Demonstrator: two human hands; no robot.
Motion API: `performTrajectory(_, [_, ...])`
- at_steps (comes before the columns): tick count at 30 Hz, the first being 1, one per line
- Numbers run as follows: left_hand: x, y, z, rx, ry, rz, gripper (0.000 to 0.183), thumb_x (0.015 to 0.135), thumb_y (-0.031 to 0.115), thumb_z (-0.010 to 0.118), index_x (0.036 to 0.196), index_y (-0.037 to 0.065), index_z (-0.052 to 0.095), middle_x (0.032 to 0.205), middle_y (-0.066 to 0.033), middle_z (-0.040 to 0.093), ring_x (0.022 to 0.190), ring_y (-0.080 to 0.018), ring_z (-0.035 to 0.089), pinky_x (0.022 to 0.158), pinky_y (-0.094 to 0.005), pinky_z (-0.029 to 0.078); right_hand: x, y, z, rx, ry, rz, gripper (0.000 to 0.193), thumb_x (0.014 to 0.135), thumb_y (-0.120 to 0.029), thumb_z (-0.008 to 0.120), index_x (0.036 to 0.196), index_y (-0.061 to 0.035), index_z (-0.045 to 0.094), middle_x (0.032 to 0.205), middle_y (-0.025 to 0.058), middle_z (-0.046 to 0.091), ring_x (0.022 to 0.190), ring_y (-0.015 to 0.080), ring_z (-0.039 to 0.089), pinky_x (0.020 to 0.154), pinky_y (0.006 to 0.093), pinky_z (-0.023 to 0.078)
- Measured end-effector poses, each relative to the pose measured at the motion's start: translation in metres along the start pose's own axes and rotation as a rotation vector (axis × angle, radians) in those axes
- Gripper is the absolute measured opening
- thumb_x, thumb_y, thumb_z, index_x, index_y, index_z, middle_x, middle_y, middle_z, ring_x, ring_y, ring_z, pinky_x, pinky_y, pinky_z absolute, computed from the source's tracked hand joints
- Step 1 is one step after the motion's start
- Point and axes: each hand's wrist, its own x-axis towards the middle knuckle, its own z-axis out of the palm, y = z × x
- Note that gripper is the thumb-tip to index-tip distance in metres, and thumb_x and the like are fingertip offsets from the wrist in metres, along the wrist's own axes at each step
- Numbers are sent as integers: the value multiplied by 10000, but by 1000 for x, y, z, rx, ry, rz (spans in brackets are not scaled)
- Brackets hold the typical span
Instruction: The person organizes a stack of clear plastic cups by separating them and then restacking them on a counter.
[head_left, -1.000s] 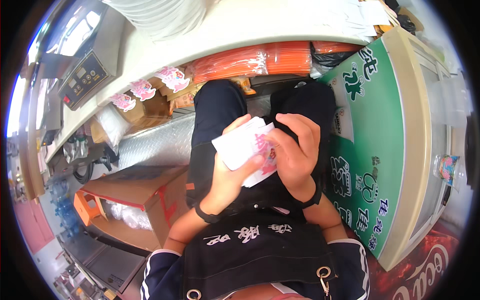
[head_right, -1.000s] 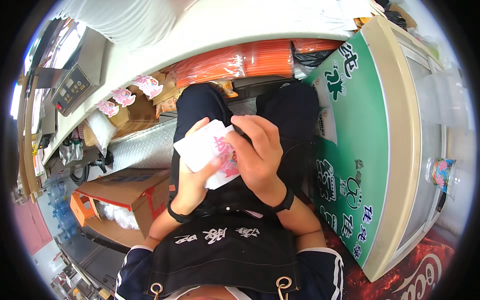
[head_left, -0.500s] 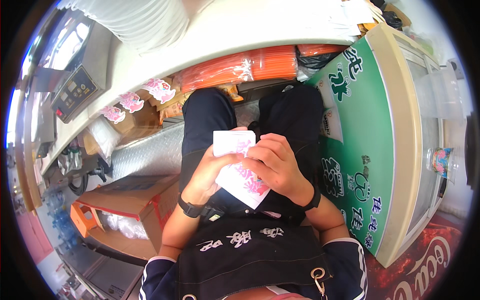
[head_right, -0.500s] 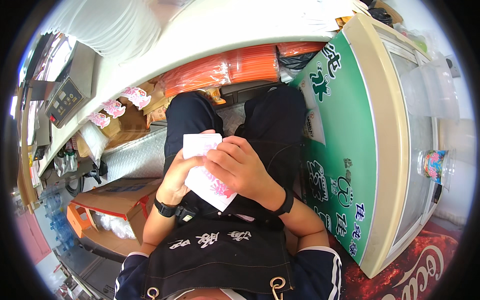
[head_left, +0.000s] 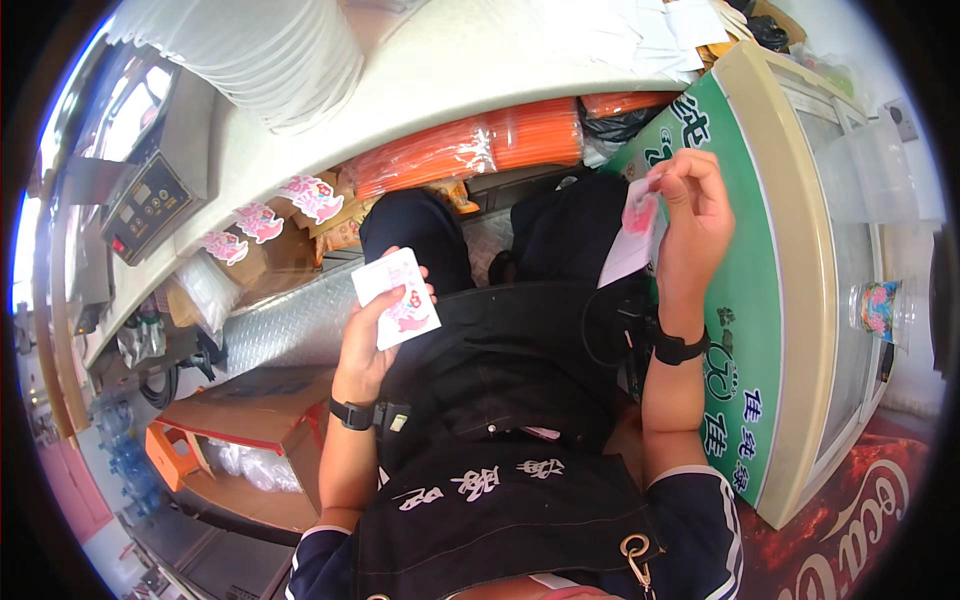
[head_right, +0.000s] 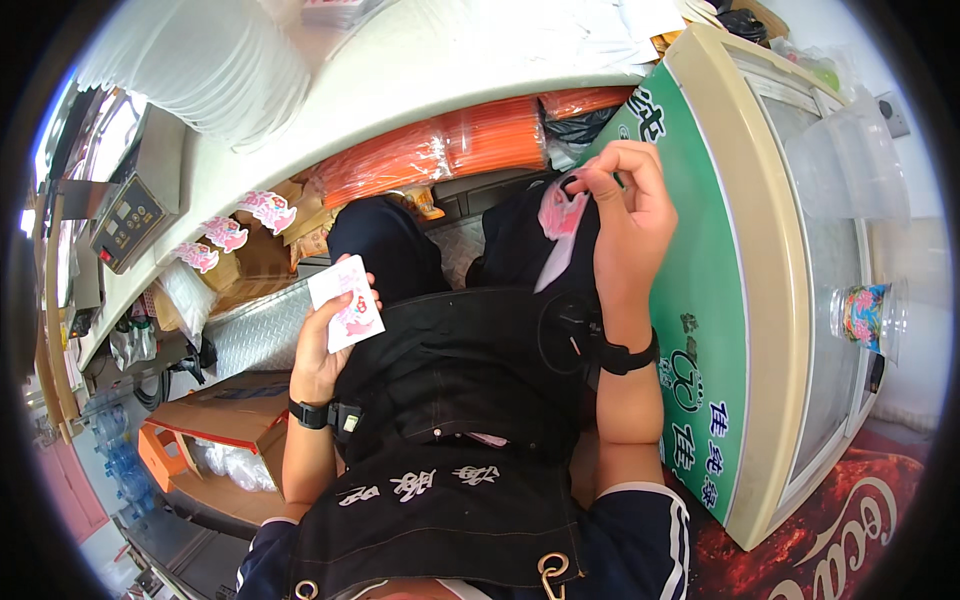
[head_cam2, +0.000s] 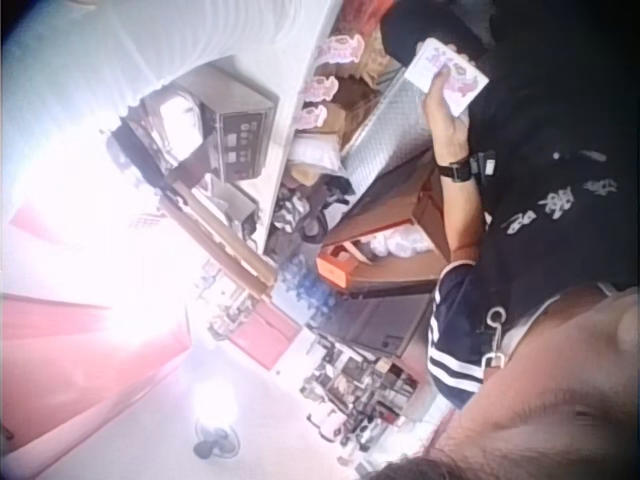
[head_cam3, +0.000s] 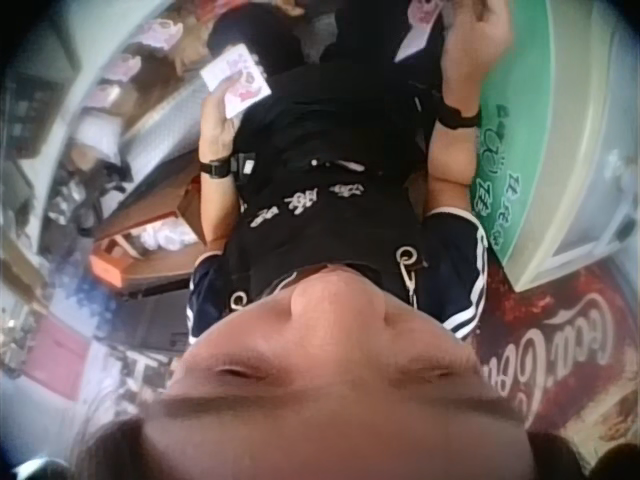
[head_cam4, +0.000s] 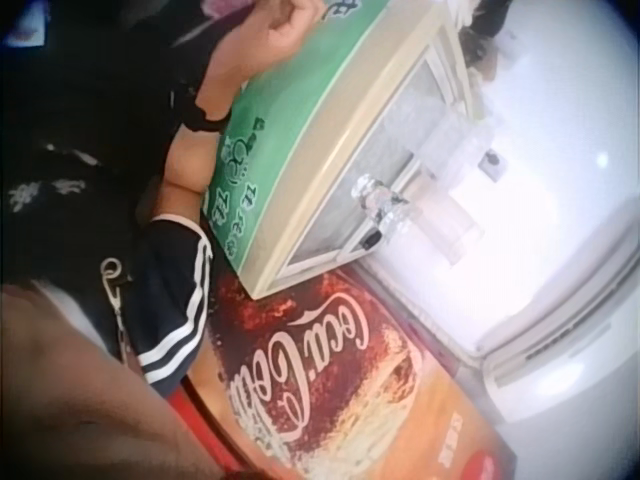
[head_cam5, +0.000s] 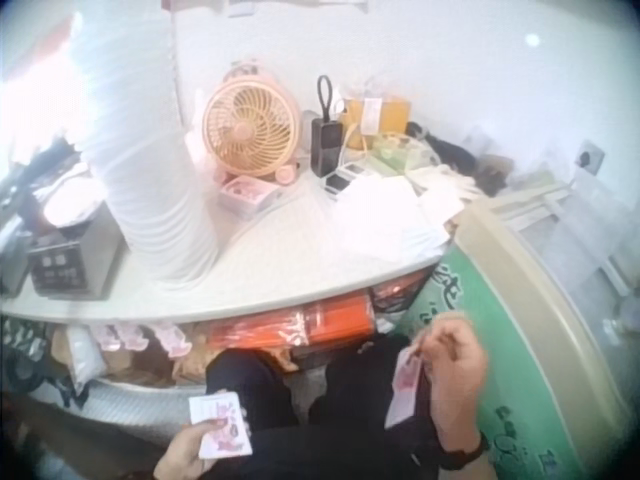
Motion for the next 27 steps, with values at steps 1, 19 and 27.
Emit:
performTrajectory(1, [-1,-1,5,-68,-48,-51,575,917,26,567,1466,60,397,1214,-204,636,1022,-305,675,915,-440,563,-2,-1,4,3,-4,-1,103,922,-24,662,891,12,570,950,64,531,807,145,579,719,273,496])
performTrajectory(19, [-7,-7,96,-293,-267,-410,396,961,187,596,1305,-1,538,1196,-156,653,1084,-288,648,954,-430,526,-62,-33,29,-206,-294,-327,152,775,-14,773,828,0,631,845,107,636,764,234,592,677,301,478])
performTrajectory(27, [0,-10,62,-228,-135,-251,299,887,45,637,1183,2,620,1137,-116,677,1058,-276,660,910,-411,546,-23,-23,5,-159,158,-173,112,893,-12,668,834,10,575,853,68,557,759,139,540,708,243,438])
